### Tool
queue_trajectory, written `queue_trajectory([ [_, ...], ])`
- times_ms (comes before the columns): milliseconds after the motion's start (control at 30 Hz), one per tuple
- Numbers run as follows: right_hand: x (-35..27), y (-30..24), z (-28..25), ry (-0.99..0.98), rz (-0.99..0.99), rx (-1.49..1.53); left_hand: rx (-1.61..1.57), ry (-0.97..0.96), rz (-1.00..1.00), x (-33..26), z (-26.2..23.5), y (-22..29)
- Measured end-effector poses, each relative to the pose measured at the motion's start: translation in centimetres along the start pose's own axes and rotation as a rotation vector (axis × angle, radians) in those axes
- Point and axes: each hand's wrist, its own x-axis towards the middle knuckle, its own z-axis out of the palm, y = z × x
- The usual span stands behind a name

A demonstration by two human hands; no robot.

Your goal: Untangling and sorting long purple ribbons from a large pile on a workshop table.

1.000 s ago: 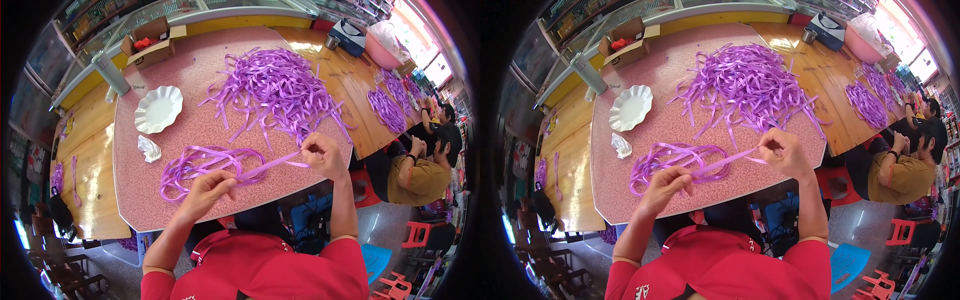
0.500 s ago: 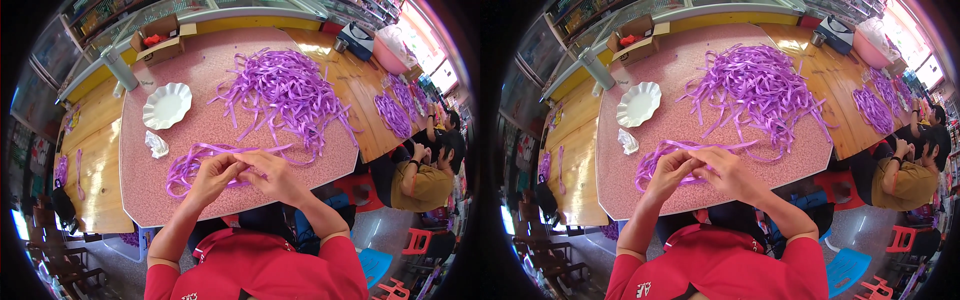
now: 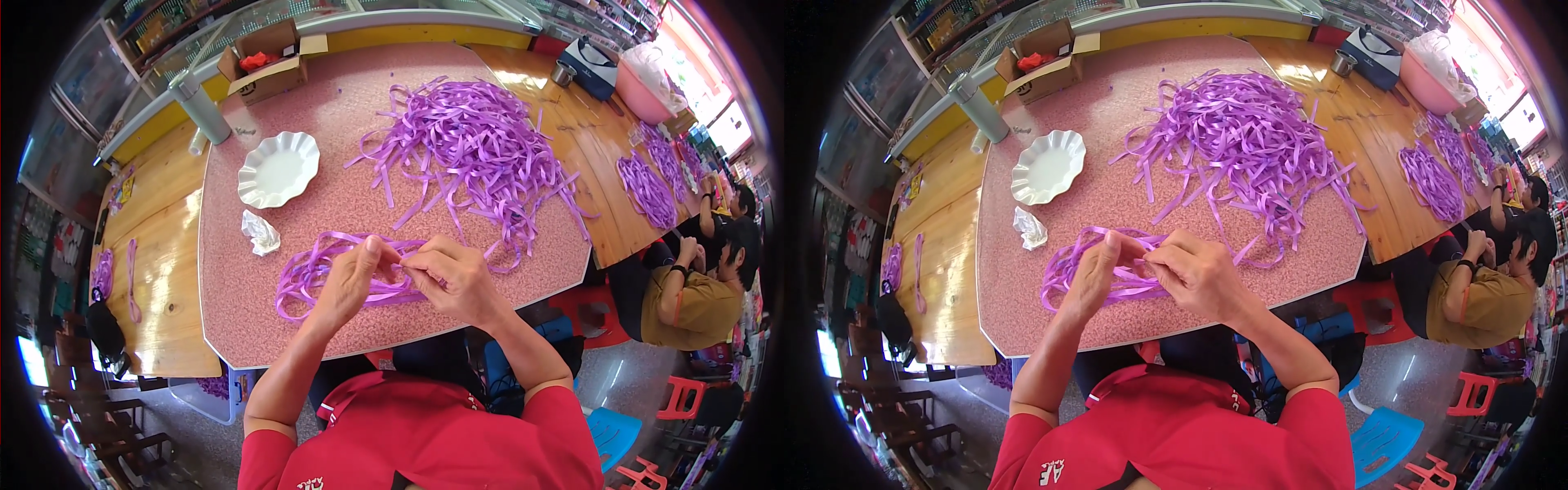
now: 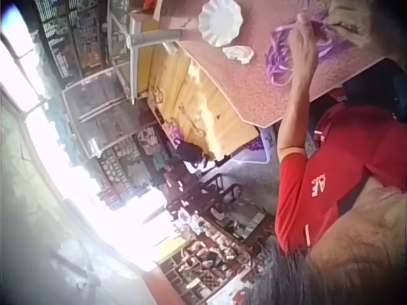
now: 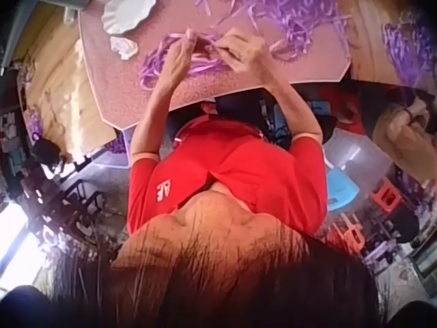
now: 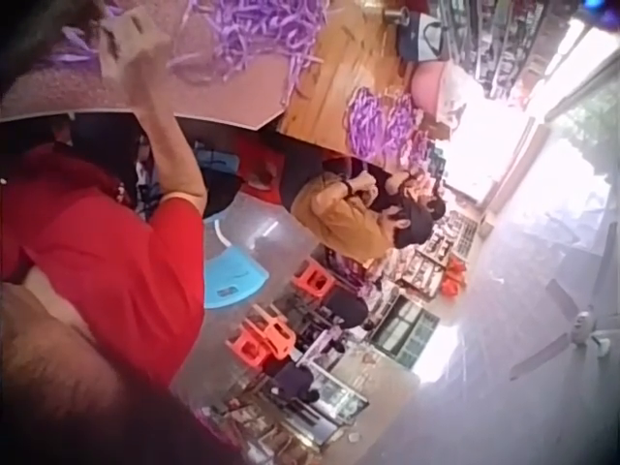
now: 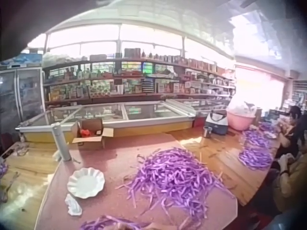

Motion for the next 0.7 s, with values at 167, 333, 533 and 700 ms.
queue_trajectory([
  [167,-0.1,0.0,-0.3,0.041,-0.119,-0.1,0.126,-0.186,-0.174,0.2,0.6,-0.3],
  [333,-0.7,0.3,-0.1,0.101,-0.118,-0.073,0.159,-0.079,-0.056,-0.3,1.7,-0.5],
  [533,-0.7,-0.5,-1.1,0.042,0.193,0.283,0.066,-0.139,0.018,-0.8,1.2,-0.3],
  [700,-0.8,-0.1,-1.9,0.033,0.502,0.567,-0.268,-0.214,-0.119,-1.3,0.7,0.7],
])
